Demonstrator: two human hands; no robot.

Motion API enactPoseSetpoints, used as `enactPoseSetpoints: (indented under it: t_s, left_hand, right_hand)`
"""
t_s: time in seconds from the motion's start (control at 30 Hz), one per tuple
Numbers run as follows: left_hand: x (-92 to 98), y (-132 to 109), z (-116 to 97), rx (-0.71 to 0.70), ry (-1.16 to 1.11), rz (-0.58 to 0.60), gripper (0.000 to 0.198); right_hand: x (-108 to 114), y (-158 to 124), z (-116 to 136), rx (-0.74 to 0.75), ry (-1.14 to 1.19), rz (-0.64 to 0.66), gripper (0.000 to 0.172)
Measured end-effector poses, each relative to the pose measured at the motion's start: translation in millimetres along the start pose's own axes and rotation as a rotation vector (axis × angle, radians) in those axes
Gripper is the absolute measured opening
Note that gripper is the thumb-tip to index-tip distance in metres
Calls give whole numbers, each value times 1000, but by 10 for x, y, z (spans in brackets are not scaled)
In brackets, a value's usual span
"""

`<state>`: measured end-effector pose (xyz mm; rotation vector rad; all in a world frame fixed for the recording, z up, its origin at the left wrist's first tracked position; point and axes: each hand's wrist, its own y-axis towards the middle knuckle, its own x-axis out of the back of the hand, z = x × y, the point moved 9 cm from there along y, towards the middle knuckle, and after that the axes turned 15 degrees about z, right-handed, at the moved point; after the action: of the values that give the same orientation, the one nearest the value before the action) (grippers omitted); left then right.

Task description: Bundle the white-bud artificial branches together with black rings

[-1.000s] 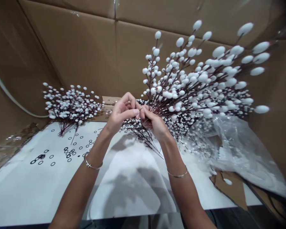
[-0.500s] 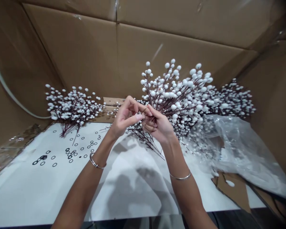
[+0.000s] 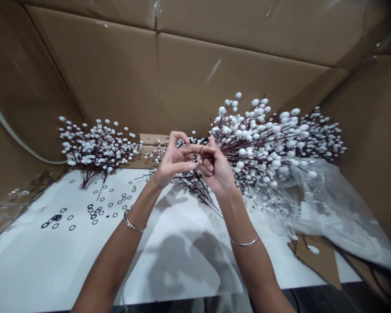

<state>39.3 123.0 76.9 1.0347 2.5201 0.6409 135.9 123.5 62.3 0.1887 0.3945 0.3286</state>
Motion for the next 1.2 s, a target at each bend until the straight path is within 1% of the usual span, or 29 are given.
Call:
enactPoseSetpoints:
  t_s: [0.17, 0.27, 0.4, 0.5, 0.6, 0.67, 0.73, 0.83, 0.97, 1.03, 1.13, 1.2]
  left_hand:
    - [-42, 1, 10, 2, -36, 44, 48]
    - [-75, -9, 2, 44, 4, 60, 42]
    - [-201, -36, -147, 39, 154, 102, 29]
    - [-336, -52, -241, 27, 307, 150, 18]
    - [-425, -59, -263, -15, 399, 176, 14]
    - [-439, -64, -264, -71, 446, 162, 12]
    - [-417, -75, -255, -125, 484, 123, 11]
    - [-369, -86, -213, -157, 477, 75, 13]
    - [-342, -90, -188, -191, 460, 50, 16]
    - [-335, -93, -193, -222, 460, 41, 16]
    - [-364, -87, -189, -282, 441, 72, 14]
    - [-395, -83, -180, -334, 425, 97, 14]
  right_hand:
    - [119, -33, 53, 119, -80, -123, 50]
    - [185, -77, 78, 148, -159, -208, 46]
    - [277, -130, 138, 217, -283, -299, 48]
    - [313, -128, 183, 286, -379, -295, 51]
    - [354, -120, 188, 318, -391, -301, 53]
    - [393, -135, 190, 332, -339, -340, 50]
    - [401, -146, 194, 332, -280, -357, 48]
    - [350, -130, 192, 302, -204, -315, 47]
    - [334, -119, 139, 239, -77, -291, 39]
    - [323, -99, 111, 210, -59, -256, 39]
    - [303, -66, 108, 207, -81, -205, 42]
    - [321, -69, 123, 235, -65, -231, 41]
